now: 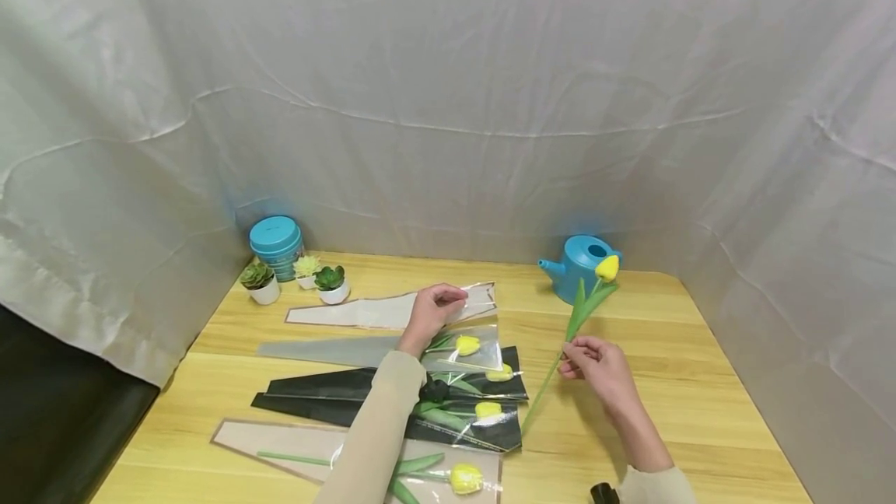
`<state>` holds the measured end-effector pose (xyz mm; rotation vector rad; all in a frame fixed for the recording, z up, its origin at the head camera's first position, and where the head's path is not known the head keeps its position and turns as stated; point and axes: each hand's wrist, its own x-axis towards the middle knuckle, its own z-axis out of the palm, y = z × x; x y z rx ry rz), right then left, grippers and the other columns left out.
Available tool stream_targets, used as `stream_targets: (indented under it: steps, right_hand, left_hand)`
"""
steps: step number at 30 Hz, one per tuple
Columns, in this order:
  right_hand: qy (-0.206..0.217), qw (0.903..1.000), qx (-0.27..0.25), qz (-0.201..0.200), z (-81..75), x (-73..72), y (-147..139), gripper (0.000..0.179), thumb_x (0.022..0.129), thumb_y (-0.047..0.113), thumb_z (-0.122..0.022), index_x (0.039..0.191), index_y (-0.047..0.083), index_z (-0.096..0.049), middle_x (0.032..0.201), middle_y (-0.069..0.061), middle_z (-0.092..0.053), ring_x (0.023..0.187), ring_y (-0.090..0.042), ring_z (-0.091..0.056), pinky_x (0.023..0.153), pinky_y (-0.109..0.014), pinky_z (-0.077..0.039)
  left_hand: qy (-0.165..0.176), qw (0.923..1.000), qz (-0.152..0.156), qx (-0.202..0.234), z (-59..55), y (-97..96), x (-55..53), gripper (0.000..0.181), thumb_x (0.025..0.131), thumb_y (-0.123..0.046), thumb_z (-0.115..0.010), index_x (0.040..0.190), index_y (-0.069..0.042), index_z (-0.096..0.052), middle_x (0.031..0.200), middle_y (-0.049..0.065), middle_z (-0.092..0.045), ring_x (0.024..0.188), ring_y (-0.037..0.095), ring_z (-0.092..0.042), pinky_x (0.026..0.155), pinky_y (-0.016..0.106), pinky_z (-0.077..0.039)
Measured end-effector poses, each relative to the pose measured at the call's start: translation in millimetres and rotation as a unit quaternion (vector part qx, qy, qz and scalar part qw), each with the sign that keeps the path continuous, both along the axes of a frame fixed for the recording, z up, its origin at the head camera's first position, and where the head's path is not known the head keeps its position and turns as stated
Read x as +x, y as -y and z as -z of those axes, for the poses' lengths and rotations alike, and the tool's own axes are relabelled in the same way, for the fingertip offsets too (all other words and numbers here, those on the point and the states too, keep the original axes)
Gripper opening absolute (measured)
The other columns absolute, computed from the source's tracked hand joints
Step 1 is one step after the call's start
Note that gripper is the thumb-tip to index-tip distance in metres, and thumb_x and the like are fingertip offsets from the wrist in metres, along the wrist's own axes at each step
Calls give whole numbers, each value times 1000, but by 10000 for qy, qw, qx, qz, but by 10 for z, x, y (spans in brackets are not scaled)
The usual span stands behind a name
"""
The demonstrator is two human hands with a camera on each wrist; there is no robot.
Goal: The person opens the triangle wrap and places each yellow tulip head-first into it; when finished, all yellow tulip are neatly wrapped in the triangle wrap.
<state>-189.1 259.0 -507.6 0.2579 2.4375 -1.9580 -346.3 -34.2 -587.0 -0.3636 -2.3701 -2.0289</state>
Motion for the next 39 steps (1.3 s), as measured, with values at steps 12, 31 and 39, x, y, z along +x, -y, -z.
stream_targets:
  steps: [12, 31, 39]
  right_hand:
    - [-594, 9948, -85, 823, -126, -124, -146, 30, 111, 22, -48, 118, -7, -52, 97, 0, -64, 73, -7, -72, 73, -26, -62]
    - [-1249, 9664, -1116, 1949, -23, -364, -77, 18, 109, 15, -51, 113, -2, -52, 94, -4, -67, 78, -6, -77, 80, -24, -61]
    - [-1200, 9670, -1219, 1887, 18, -413, 27, 24, 107, 13, -57, 117, -9, -56, 88, 1, -74, 78, -6, -77, 80, -24, -61]
  left_hand:
    - [-126, 9996, 3, -242, -48, -10, -5, 13, 93, -11, -79, 105, -15, -81, 105, 3, -78, 92, 14, -68, 82, 27, -56]
    - [-510, 9965, 199, -630, -224, 26, 164, 9, 92, -11, -79, 100, -17, -82, 97, 0, -79, 82, 11, -66, 74, 24, -51]
    - [-531, 9960, 394, -606, -269, 26, 299, 9, 93, -13, -79, 100, -18, -82, 98, -2, -79, 85, 12, -66, 75, 26, -52]
